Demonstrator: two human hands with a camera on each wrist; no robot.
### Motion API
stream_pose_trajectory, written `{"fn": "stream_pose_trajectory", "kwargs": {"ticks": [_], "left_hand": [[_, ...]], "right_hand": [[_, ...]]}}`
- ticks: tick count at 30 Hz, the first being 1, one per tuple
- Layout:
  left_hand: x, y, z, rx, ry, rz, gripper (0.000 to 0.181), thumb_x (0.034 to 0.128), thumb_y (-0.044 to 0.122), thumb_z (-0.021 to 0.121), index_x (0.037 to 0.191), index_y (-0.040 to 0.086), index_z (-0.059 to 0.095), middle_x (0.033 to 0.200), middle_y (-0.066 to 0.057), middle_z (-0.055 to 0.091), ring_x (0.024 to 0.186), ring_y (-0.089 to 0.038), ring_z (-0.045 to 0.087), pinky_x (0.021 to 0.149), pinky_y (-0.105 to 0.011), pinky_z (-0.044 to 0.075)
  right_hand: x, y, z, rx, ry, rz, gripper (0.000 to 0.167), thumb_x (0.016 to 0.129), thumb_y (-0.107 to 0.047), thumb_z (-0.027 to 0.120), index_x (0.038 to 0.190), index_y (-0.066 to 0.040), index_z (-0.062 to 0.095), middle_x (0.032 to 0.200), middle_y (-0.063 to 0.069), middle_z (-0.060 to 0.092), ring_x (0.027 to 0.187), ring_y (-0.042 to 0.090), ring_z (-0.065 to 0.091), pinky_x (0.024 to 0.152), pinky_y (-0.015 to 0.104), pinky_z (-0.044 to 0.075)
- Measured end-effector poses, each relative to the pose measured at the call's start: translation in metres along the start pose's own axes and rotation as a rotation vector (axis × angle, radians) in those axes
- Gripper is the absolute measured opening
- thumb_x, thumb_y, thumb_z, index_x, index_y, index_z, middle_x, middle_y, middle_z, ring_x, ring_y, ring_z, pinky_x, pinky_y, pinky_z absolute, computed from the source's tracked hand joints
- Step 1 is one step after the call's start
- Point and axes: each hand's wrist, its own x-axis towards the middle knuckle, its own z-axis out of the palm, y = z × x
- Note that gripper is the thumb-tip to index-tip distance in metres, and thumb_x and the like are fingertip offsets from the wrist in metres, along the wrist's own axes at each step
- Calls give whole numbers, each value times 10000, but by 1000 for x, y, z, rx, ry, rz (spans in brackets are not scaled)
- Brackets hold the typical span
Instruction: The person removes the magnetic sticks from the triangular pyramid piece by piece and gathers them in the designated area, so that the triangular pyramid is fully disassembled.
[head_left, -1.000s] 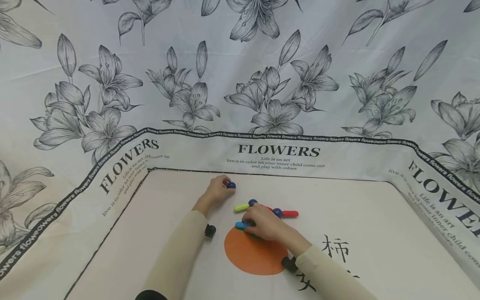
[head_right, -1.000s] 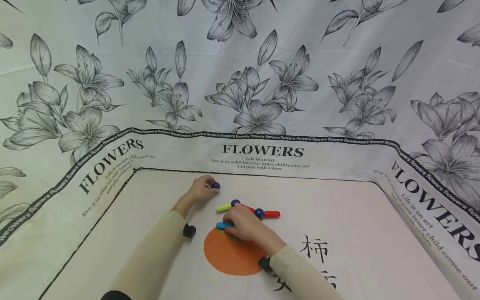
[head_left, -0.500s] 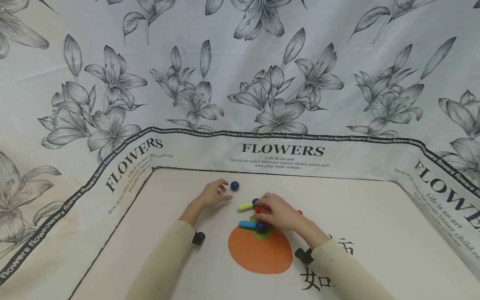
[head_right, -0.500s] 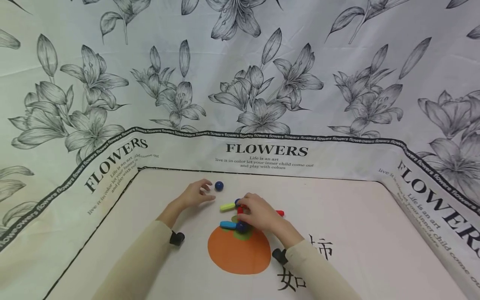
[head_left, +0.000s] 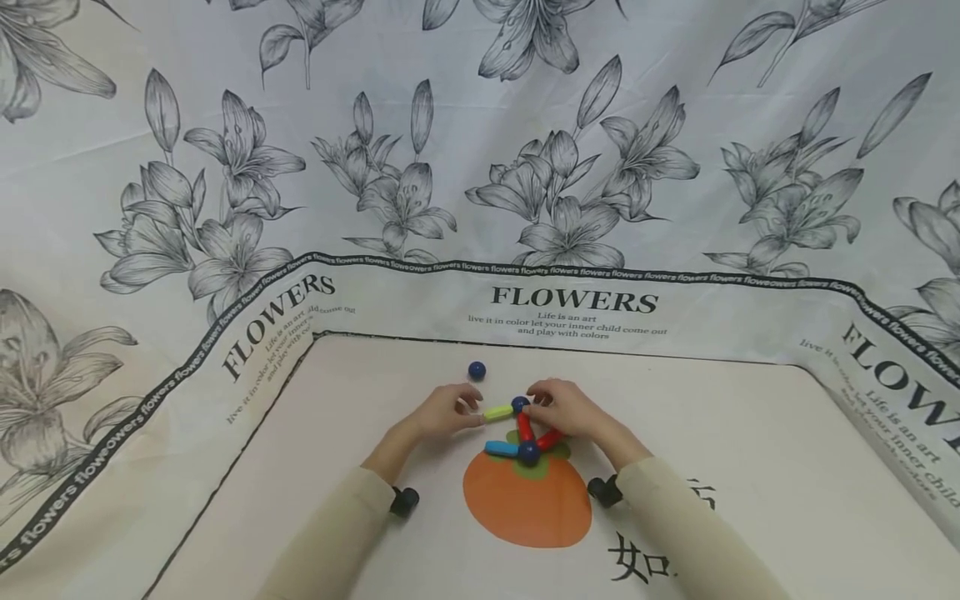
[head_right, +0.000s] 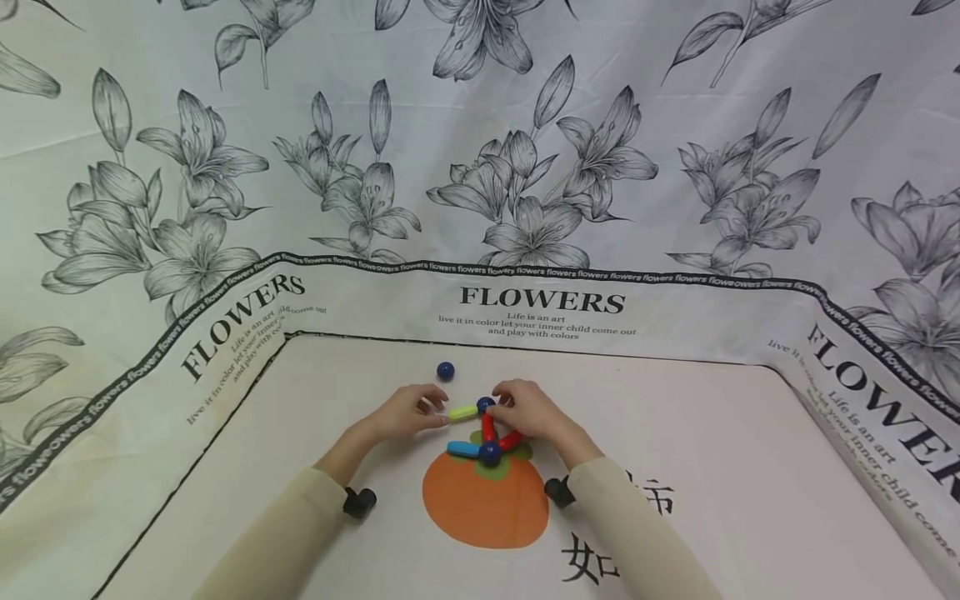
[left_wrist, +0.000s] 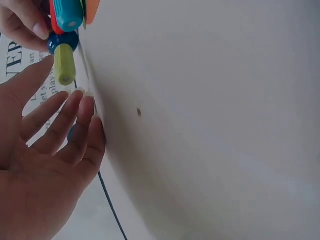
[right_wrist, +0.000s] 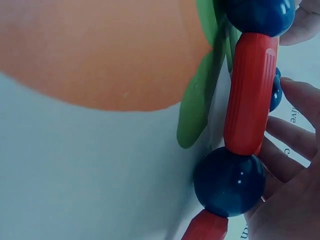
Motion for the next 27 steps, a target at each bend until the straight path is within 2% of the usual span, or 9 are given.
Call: {"fn": "stream_pose_trajectory", "kwargs": {"ticks": [3,8,14,21,27], "left_hand": [[1,6,5,6,-23,7,379,939,203,760,1258,24,664,1075,-29,673,954,-162,621,889,-335,533],[6,15,10,24,-42,-34,322,941,218,758,1219,65,698,1084,-32,679,955,-157,605,895,-332,525],[12,17,13,66,-35,-42,233,948,225,750,1150,111,744,1020,23,685,940,-138,593,897,-326,518],[14,20,10,84,-45,-53,194,939,204,762,1106,105,763,998,22,699,931,-138,598,895,-322,522],[13,21,12,64,-39,-51,158,928,183,773,1066,108,770,962,27,693,904,-142,590,873,-319,520]], "right_hand": [[6,4,2,-9,-14,22,336,990,-241,667,1234,-11,689,996,50,695,894,196,600,822,372,522],[12,6,5,-15,-22,41,307,994,-270,661,1192,-45,725,1042,48,718,941,195,616,902,422,522],[16,5,6,-1,-19,66,274,981,-272,686,1160,-73,746,1094,48,727,1001,211,621,987,473,498],[17,7,5,5,-29,63,286,978,-278,691,1162,-67,746,1106,54,727,1016,218,617,999,471,491],[17,8,5,3,-33,69,282,977,-288,691,1154,-77,750,1100,47,724,1011,212,603,1000,471,487]]}}
